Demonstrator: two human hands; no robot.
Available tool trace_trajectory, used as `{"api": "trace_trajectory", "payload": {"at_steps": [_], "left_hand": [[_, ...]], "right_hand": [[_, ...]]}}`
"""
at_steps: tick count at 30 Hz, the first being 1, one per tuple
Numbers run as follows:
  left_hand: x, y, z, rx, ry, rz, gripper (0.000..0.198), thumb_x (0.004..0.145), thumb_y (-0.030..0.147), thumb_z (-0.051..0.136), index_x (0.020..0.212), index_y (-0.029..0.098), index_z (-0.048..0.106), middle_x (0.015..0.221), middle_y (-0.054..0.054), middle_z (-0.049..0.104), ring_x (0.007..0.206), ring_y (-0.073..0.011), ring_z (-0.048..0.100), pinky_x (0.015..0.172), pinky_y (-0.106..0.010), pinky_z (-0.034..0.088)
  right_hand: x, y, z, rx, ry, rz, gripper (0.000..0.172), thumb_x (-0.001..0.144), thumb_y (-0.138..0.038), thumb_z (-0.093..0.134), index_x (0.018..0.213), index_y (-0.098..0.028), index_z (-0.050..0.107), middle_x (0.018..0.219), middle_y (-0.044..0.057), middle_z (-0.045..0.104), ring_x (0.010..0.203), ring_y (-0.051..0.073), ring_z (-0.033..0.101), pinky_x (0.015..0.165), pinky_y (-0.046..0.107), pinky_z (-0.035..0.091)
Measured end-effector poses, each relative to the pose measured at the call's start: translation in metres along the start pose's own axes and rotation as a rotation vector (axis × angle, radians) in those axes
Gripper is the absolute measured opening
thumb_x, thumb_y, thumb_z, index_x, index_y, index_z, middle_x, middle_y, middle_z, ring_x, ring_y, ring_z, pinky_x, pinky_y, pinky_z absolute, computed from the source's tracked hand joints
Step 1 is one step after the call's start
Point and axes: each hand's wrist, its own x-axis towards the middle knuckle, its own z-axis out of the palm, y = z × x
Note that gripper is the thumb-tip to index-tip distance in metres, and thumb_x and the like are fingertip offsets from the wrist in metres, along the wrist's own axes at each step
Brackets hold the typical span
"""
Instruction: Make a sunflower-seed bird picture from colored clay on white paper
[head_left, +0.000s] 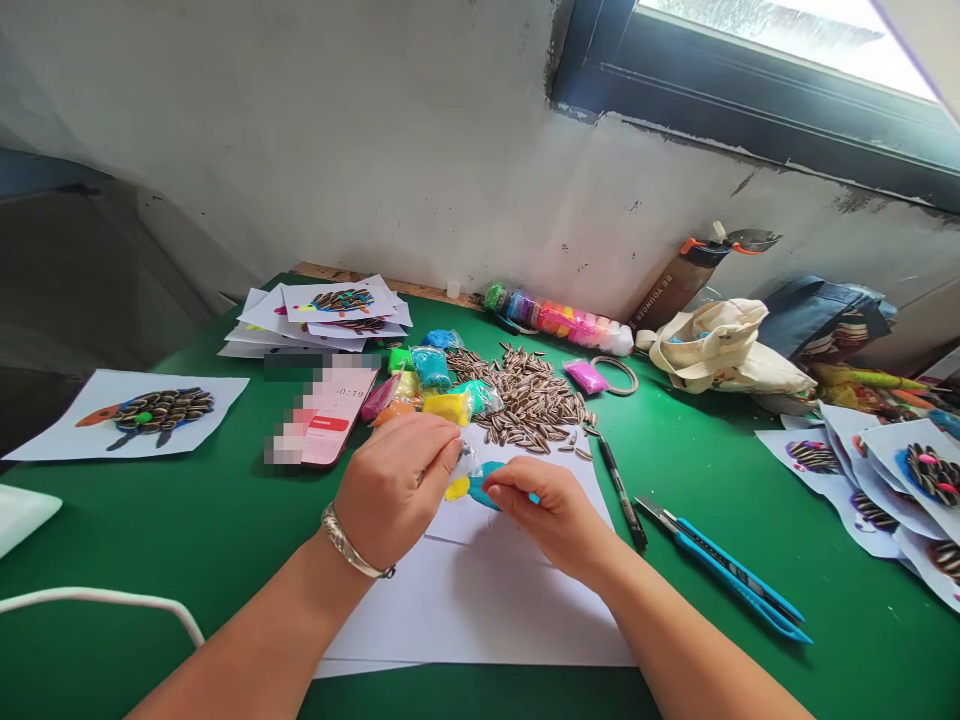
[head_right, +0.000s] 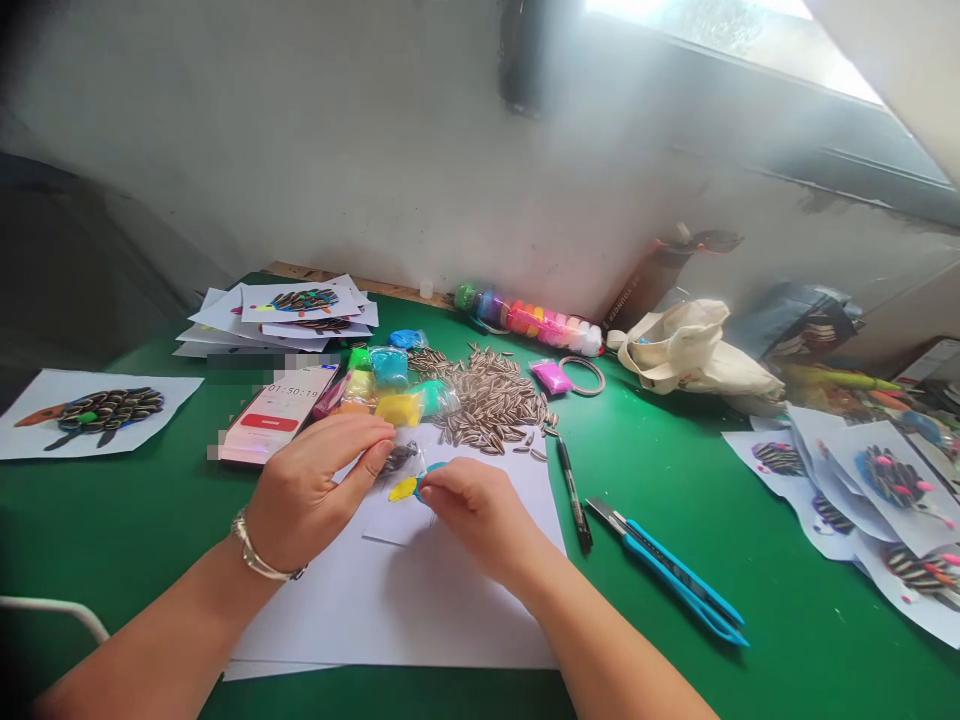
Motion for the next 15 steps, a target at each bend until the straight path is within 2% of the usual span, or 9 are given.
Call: {"api": "trace_trajectory", "payload": {"at_steps": [5,7,11,15], "left_hand": [[0.002,0.005,-0.004,-0.043,-0.003,-0.034,0.011,0.086,0.014,0.056,0.089,0.017,0.067,0.087,-0.004,0.072,0.087,-0.0174,0.066,0.091,-0.032,0.050],[0.002,0.006,-0.004,-0.064,-0.012,-0.050,0.011,0.087,0.015,0.056,0.088,0.017,0.067,0.085,-0.003,0.072,0.085,-0.0170,0.066,0.090,-0.032,0.050],[0.002,0.004,-0.002,-0.104,-0.037,-0.089,0.012,0.087,0.016,0.055,0.086,0.018,0.067,0.082,-0.002,0.071,0.080,-0.0164,0.065,0.088,-0.033,0.049],[0.000,0.001,0.002,-0.131,-0.048,-0.113,0.014,0.087,0.016,0.054,0.082,0.018,0.067,0.077,-0.001,0.071,0.075,-0.0158,0.064,0.084,-0.033,0.048]], "right_hand": [[0.003,-0.005,0.012,-0.174,0.000,-0.051,0.012,0.085,-0.025,0.060,0.075,-0.021,0.066,0.069,0.001,0.057,0.065,0.014,0.051,0.059,0.025,0.037],[0.008,-0.002,0.018,-0.270,0.037,-0.132,0.011,0.084,-0.022,0.062,0.074,-0.020,0.067,0.069,0.002,0.059,0.068,0.015,0.051,0.062,0.027,0.037],[0.017,0.009,0.030,-0.440,0.135,-0.322,0.019,0.086,-0.020,0.058,0.071,-0.020,0.070,0.069,0.004,0.060,0.066,0.015,0.046,0.063,0.028,0.034],[0.022,0.018,0.036,-0.497,0.221,-0.366,0.022,0.088,-0.019,0.055,0.073,-0.023,0.072,0.068,0.003,0.060,0.065,0.015,0.043,0.061,0.028,0.033]]}}
